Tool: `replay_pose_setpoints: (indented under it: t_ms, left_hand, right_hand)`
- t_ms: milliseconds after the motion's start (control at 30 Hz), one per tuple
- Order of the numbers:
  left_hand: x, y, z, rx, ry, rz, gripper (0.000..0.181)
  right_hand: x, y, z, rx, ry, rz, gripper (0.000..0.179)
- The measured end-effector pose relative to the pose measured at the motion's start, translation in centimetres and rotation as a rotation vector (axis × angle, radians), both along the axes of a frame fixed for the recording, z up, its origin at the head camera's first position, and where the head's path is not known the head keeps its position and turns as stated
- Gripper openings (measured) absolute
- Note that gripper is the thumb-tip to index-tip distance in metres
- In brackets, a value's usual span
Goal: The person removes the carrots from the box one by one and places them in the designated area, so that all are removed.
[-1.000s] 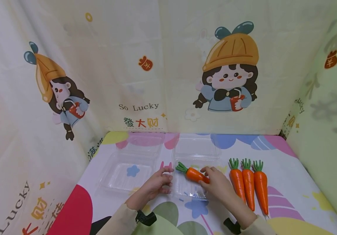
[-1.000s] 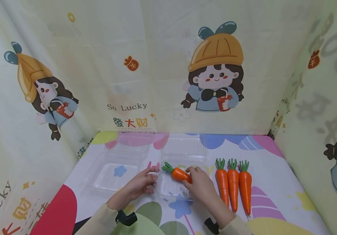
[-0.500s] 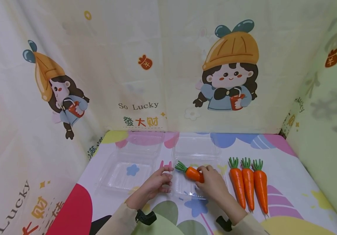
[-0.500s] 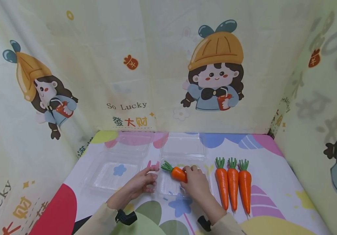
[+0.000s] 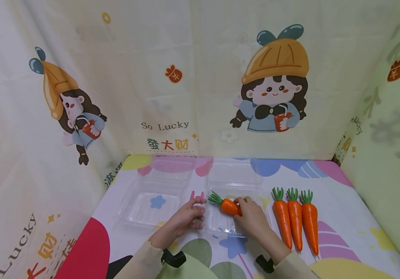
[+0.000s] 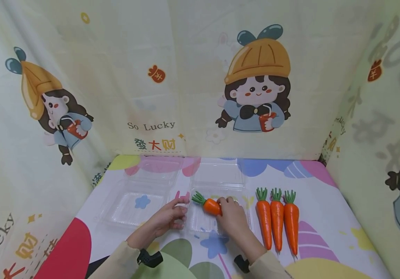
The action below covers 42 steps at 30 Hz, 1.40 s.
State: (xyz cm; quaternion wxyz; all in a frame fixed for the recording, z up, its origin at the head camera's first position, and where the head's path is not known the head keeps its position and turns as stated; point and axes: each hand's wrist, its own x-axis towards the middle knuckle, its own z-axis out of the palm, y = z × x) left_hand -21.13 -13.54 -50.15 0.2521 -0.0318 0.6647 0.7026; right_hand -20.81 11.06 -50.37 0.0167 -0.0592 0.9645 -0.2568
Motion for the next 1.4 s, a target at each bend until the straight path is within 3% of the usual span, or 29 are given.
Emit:
replay_pose_setpoints:
  t_ms: [400, 667, 1067, 1400]
  left_hand:
    - [0.0, 0.1, 0.2, -0.001, -0.003, 0.006, 0.042]
    - [0.1, 0.2, 0.2, 0.006, 0.006, 0.002, 0.043]
    - [0.1, 0.2, 0.0, 0.013, 0.012, -0.01, 0.041]
    - [0.0, 0.0, -0.1, 0.006, 0.014, 0.001, 0.038]
  right_hand:
    - [0.0, 0.5, 0.4, -0.089, 0.001, 0.007, 0.043]
    - [-0.5, 1.0, 1.9, -0.213, -0.009, -0.001, 0.042]
    - [-1.4, 1.8, 3.3, -0.376, -0.09, -0.039, 0.049]
    - [-1.4, 2.0, 3.7, -0.511, -0.223, -0.092, 0.061]
